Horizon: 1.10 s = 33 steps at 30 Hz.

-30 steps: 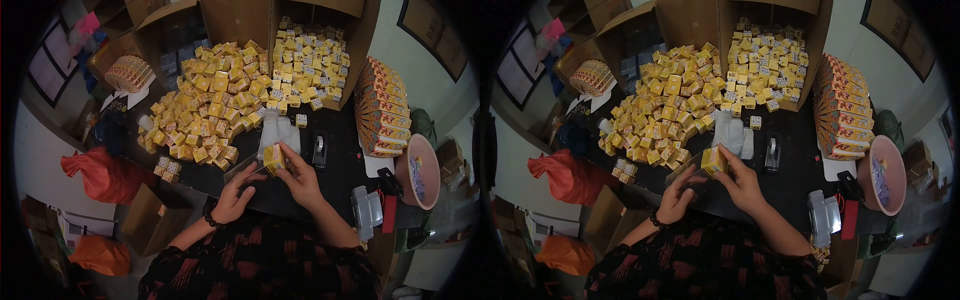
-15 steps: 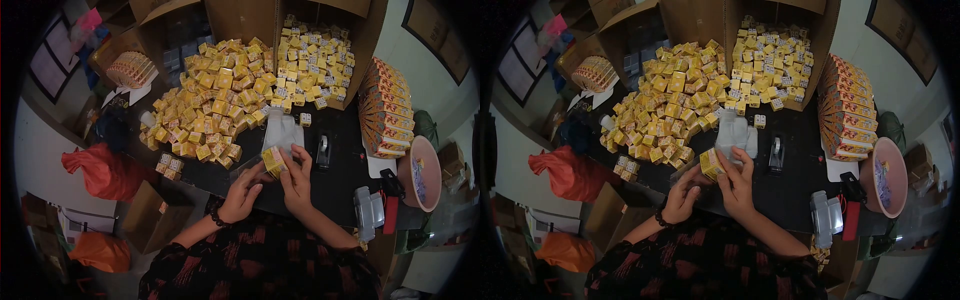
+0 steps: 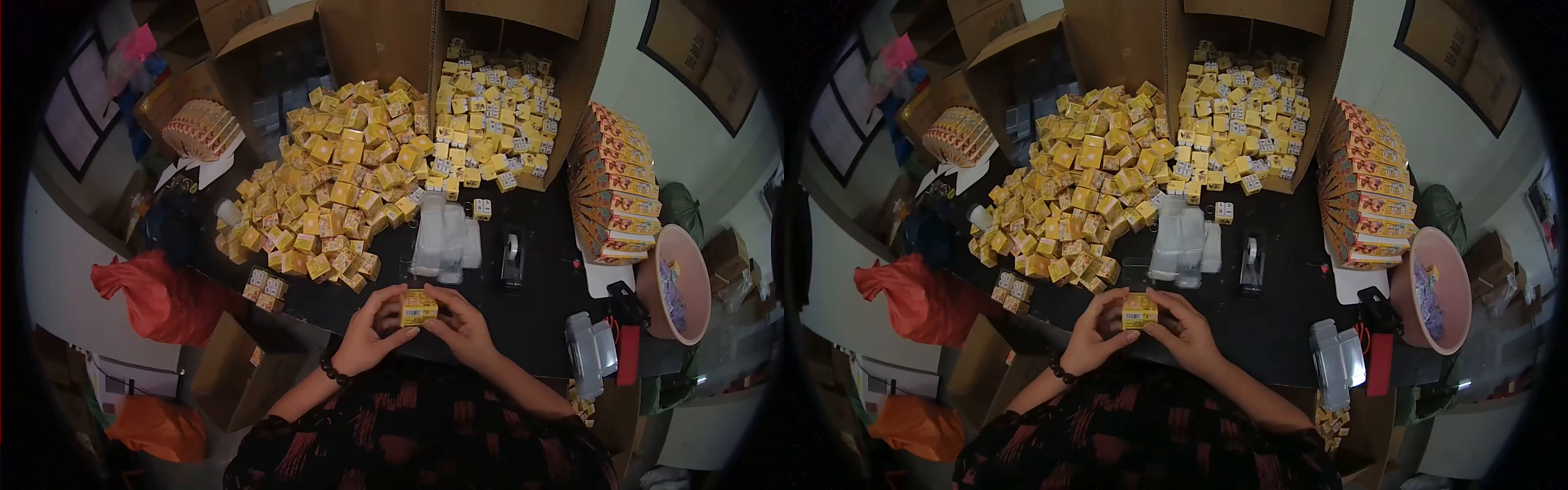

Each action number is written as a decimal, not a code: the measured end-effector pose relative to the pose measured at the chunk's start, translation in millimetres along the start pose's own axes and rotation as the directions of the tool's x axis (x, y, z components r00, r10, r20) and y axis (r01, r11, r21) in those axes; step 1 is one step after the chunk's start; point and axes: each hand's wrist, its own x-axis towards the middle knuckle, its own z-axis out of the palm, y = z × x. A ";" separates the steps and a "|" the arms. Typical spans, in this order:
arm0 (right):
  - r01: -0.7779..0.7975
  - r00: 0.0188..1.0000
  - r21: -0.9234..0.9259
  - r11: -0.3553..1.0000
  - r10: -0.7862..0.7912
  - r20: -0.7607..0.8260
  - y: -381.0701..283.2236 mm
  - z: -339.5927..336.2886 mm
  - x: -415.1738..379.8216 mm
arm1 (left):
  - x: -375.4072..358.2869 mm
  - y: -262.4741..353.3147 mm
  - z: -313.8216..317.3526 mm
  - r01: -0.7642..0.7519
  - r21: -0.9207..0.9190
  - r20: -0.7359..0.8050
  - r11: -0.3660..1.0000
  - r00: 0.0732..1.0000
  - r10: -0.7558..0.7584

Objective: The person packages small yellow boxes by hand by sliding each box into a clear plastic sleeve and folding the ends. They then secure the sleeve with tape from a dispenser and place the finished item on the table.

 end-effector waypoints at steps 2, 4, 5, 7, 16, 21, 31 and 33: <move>-0.002 0.998 -0.038 0.999 0.004 0.056 1.6 -6.5 -0.8 | 4.4 -4.0 -6.9 0.050 0.007 0.128 0.999 0.990 -0.051; -0.006 0.994 -0.069 0.998 0.014 0.111 2.4 -7.9 -1.6 | 8.7 -12.7 -17.3 0.019 0.086 0.185 0.996 0.982 -0.034; 0.028 0.997 -0.107 0.994 -0.019 0.081 2.1 -6.9 -2.0 | 8.5 -15.5 -20.0 -0.015 0.162 0.236 0.987 0.971 -0.024; 0.050 0.998 -0.144 0.988 -0.043 0.056 3.3 -6.4 -3.1 | 8.7 -17.2 -16.2 -0.032 0.203 0.210 0.979 0.978 -0.011; -0.117 0.992 -0.087 0.989 0.113 -0.047 -3.8 -12.2 11.1 | 9.2 -19.9 -0.7 -0.024 0.125 0.068 0.992 0.998 0.016; -0.162 0.986 0.013 0.987 0.162 -0.047 -4.5 -9.6 18.1 | 10.1 -19.3 -5.3 -0.057 0.213 0.095 0.975 0.995 0.037; -0.124 0.990 -0.061 0.990 0.119 -0.073 11.4 -13.9 15.9 | 10.5 -23.2 -12.0 -0.060 0.232 0.152 0.971 0.988 0.024; -0.052 0.999 -0.218 0.974 0.050 -0.017 1.6 -14.9 15.5 | 14.7 -13.6 -12.4 -0.135 0.293 0.193 0.947 0.978 0.080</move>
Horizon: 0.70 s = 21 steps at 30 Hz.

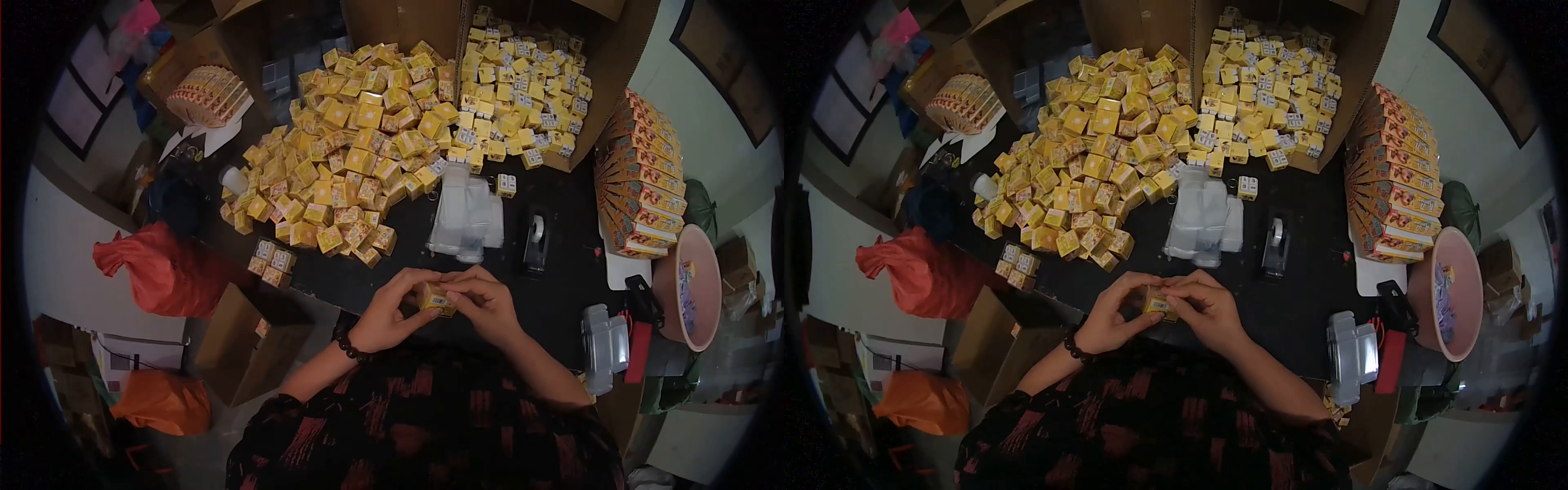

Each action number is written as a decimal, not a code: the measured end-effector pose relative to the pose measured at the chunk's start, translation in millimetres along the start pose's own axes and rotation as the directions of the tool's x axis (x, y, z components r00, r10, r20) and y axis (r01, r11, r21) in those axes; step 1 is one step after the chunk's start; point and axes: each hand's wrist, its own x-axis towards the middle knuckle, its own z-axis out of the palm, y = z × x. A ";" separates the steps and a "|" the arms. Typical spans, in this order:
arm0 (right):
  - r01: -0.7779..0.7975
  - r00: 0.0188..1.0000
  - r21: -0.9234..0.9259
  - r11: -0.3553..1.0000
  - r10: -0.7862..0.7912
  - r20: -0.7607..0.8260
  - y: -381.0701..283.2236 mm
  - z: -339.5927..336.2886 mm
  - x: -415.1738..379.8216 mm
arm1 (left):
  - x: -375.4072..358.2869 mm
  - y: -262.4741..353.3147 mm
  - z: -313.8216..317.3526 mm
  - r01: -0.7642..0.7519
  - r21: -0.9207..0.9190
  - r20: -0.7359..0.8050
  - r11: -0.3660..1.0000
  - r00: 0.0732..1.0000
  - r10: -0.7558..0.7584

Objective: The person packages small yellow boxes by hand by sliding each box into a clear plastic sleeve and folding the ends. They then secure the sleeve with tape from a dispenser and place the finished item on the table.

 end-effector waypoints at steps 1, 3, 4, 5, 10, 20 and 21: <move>0.073 0.996 -0.144 0.987 -0.065 0.056 -3.5 -1.5 1.3 | 1.8 2.2 -2.3 -0.054 0.079 0.022 0.995 0.998 0.052; 0.166 0.982 -0.221 0.961 -0.141 0.126 -3.7 -4.6 5.3 | -0.5 -9.2 -3.9 -0.018 0.058 0.011 0.998 1.000 0.018; 0.260 0.957 -0.286 0.922 -0.208 0.201 -3.7 -7.0 7.5 | -1.8 -14.5 -3.2 0.020 0.037 0.001 0.999 1.000 -0.020; 0.259 0.958 -0.289 0.922 -0.207 0.197 -4.5 -13.0 13.5 | -2.6 -18.2 -1.6 0.019 0.036 0.005 0.999 1.000 -0.019; 0.141 0.990 -0.768 0.624 -0.079 0.117 7.6 -97.3 106.1 | -11.2 -50.7 1.7 0.060 -0.502 -0.211 0.863 0.959 -0.189; 0.043 0.957 -0.891 0.451 0.238 0.167 79.2 -203.7 206.5 | -84.8 -77.2 -54.7 0.437 -0.703 0.132 0.561 0.855 -0.501; 0.007 0.975 -0.843 0.537 0.183 0.125 70.3 -204.1 204.4 | -90.1 -76.2 -63.1 0.499 -0.668 0.212 0.552 0.839 -0.501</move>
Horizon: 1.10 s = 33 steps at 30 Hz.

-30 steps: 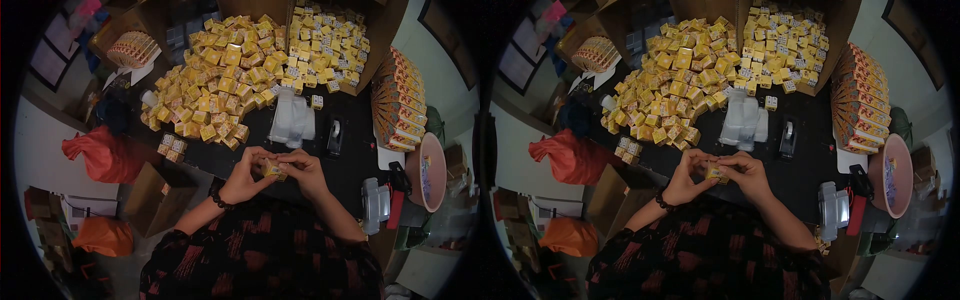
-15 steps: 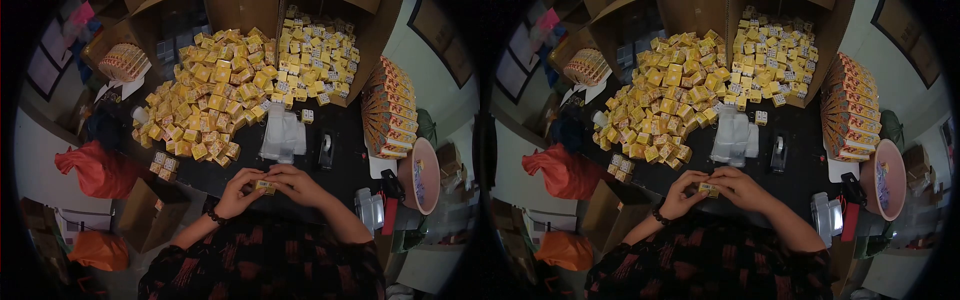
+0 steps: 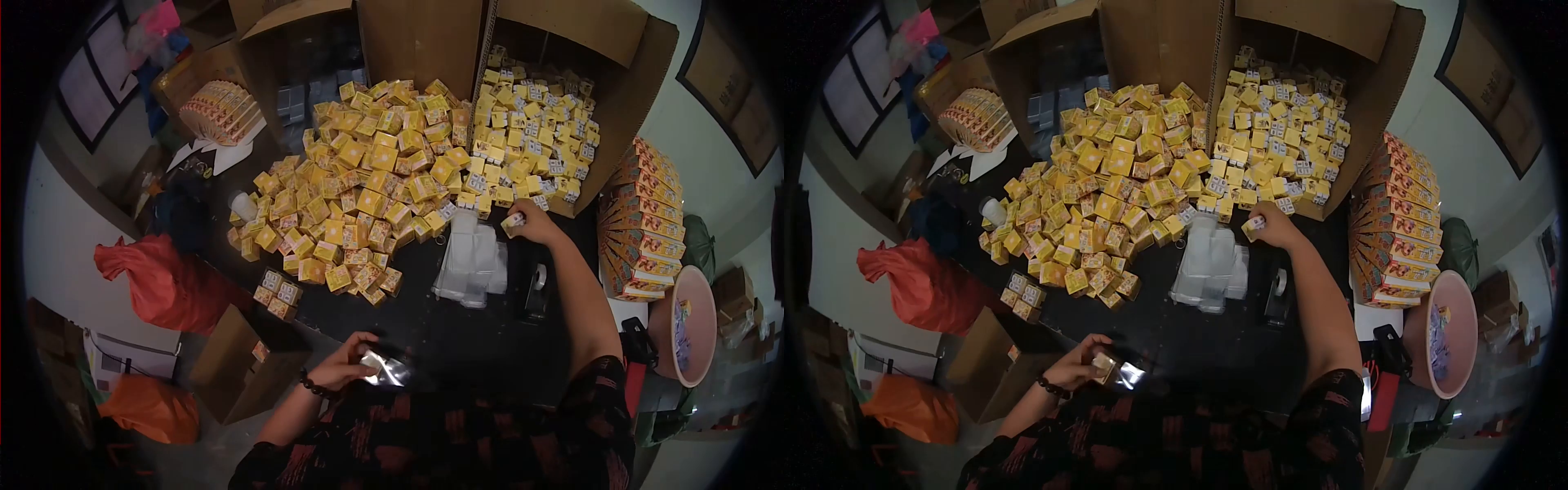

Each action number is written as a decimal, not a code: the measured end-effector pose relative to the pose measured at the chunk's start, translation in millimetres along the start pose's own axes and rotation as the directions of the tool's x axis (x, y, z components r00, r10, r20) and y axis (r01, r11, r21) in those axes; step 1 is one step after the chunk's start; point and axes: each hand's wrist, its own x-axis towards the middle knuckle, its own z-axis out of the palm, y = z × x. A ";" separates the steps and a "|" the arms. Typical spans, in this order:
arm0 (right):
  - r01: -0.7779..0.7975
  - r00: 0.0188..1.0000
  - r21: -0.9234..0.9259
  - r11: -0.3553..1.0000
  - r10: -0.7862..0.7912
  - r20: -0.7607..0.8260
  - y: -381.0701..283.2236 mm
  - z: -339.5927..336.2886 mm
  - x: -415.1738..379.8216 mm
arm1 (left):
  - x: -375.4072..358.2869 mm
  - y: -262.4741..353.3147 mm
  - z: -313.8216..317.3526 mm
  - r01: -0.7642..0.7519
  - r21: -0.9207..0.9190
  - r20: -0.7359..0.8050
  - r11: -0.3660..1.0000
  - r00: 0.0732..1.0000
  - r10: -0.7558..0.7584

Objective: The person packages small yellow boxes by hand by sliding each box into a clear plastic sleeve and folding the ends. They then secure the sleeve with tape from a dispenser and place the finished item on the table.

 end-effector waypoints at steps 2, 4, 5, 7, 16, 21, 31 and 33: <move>-0.234 0.971 0.379 0.895 0.236 0.044 -31.6 -11.9 -19.9 | -12.0 11.9 -12.8 0.171 0.123 0.212 0.978 0.958 -0.194; -0.178 0.953 0.924 0.339 0.294 0.075 -53.0 -15.5 -40.6 | -10.0 -8.6 -40.3 0.204 0.194 0.263 0.960 0.932 -0.251; -0.176 0.952 0.924 0.340 0.297 0.072 -64.6 -14.3 -52.9 | -5.2 -20.6 -58.3 0.263 0.178 0.389 0.948 0.866 -0.314; -0.105 0.994 0.994 -0.013 0.038 0.106 -89.9 -6.8 -79.1 | 0.2 -21.1 -54.7 0.320 0.176 0.510 0.931 0.779 -0.364; -0.194 0.980 0.885 -0.424 -0.127 0.154 -205.6 41.3 -179.8 | 51.9 30.5 79.3 -0.450 0.637 0.089 0.625 0.849 0.521; -0.040 0.997 0.999 -0.036 0.062 0.042 -218.7 47.3 -200.0 | 40.3 47.4 105.0 -0.432 0.896 0.270 0.103 0.714 0.646; -0.240 0.952 0.673 0.699 0.306 0.021 -256.6 57.0 -211.8 | 38.8 24.6 124.4 -0.396 0.918 0.282 -0.003 0.648 0.707; -0.191 0.963 0.679 0.709 0.269 -0.010 -258.5 57.5 -216.7 | 40.4 25.6 123.4 -0.421 0.906 0.280 0.033 0.657 0.700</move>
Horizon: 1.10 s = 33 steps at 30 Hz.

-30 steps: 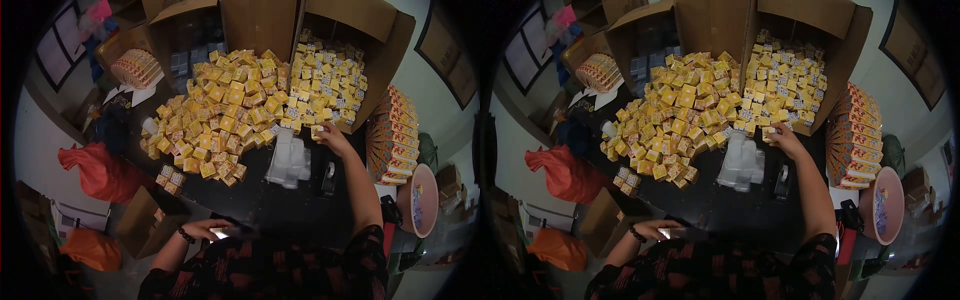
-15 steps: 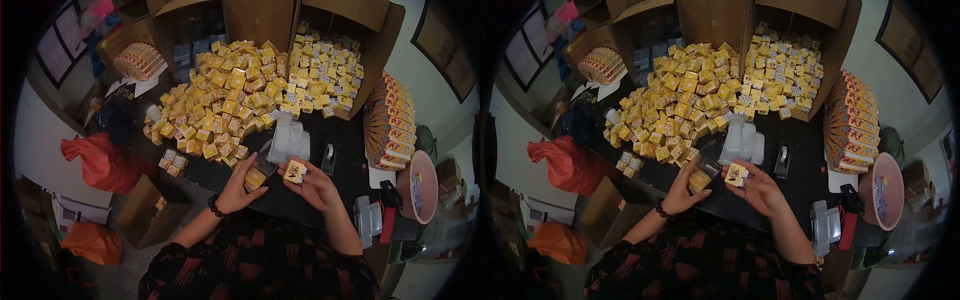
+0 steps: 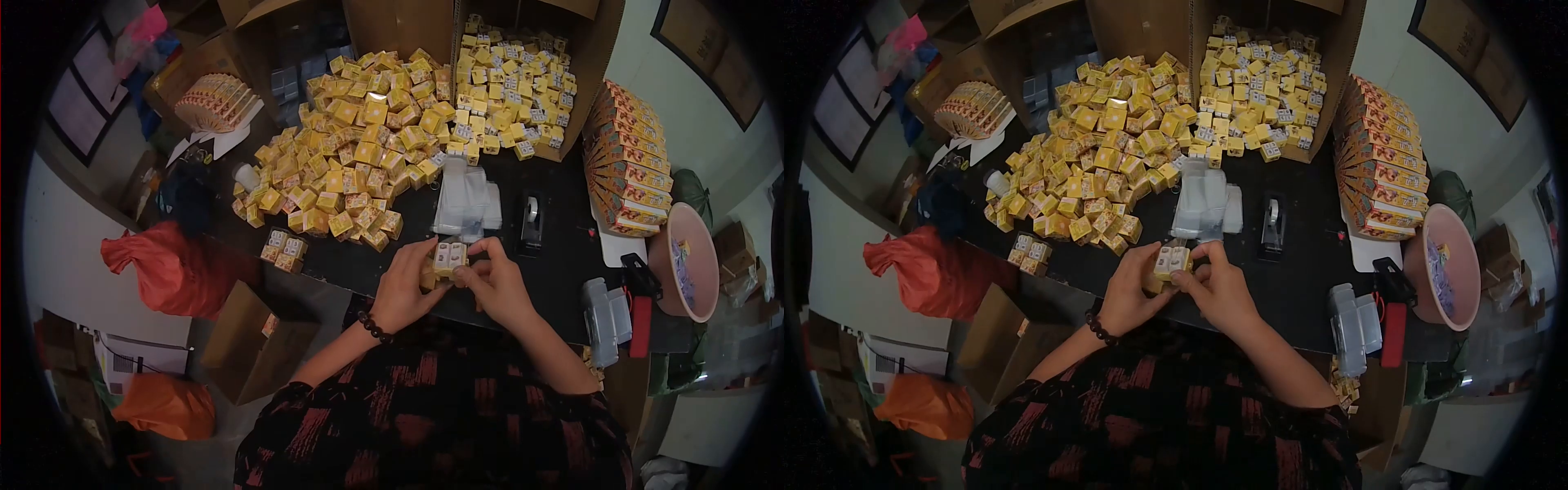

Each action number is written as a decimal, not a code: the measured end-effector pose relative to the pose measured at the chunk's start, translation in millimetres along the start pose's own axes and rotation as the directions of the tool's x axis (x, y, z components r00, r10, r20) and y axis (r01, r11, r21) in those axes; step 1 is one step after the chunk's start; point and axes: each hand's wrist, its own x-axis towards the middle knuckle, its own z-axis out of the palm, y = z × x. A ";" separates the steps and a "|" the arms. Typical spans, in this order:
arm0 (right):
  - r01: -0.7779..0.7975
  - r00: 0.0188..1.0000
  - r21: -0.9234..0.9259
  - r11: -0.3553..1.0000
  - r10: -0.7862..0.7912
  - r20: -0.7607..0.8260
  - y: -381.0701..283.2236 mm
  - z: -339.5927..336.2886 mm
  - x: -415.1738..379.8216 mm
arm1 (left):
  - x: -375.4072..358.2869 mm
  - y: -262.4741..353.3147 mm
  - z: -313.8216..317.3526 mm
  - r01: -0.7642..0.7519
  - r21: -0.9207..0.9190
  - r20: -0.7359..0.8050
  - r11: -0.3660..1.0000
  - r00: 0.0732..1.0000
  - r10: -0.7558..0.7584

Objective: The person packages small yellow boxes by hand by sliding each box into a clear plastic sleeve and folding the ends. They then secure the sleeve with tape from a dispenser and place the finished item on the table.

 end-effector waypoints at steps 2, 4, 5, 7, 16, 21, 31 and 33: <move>0.052 0.999 0.004 0.999 -0.052 0.007 2.1 -1.2 -3.2 | 0.1 0.4 0.3 0.007 -0.045 0.005 0.999 1.000 -0.007; 0.126 0.991 0.040 0.991 -0.127 0.031 6.3 -5.1 -6.3 | 0.2 2.5 0.6 0.077 -0.184 0.067 0.980 0.996 -0.066; 0.125 0.991 0.039 0.991 -0.126 0.032 6.0 -6.9 -9.4 | -0.2 1.6 1.6 0.078 -0.185 0.066 0.980 0.996 -0.067; 0.294 0.940 -0.231 0.927 -0.324 -0.103 3.4 -10.9 -15.0 | -2.2 -2.6 6.0 0.151 -0.420 0.123 0.895 0.986 -0.109; 0.758 0.572 -0.478 0.445 -0.804 0.159 5.6 -19.0 5.8 | -2.5 -13.3 11.2 0.449 -0.816 0.494 0.364 0.869 0.035; 0.683 0.695 -0.351 0.640 -0.717 0.045 20.5 -9.2 6.3 | -2.0 -14.5 9.3 0.431 -0.775 0.501 0.463 0.865 0.034; 0.481 0.872 0.219 0.849 -0.490 -0.017 53.8 -3.6 4.1 | -21.6 -37.1 45.7 0.640 -0.739 0.667 -0.210 0.740 -0.092; 0.583 0.805 0.094 0.807 -0.590 0.068 52.0 3.8 10.3 | -26.9 -42.8 52.0 0.655 -0.690 0.697 -0.308 0.716 -0.039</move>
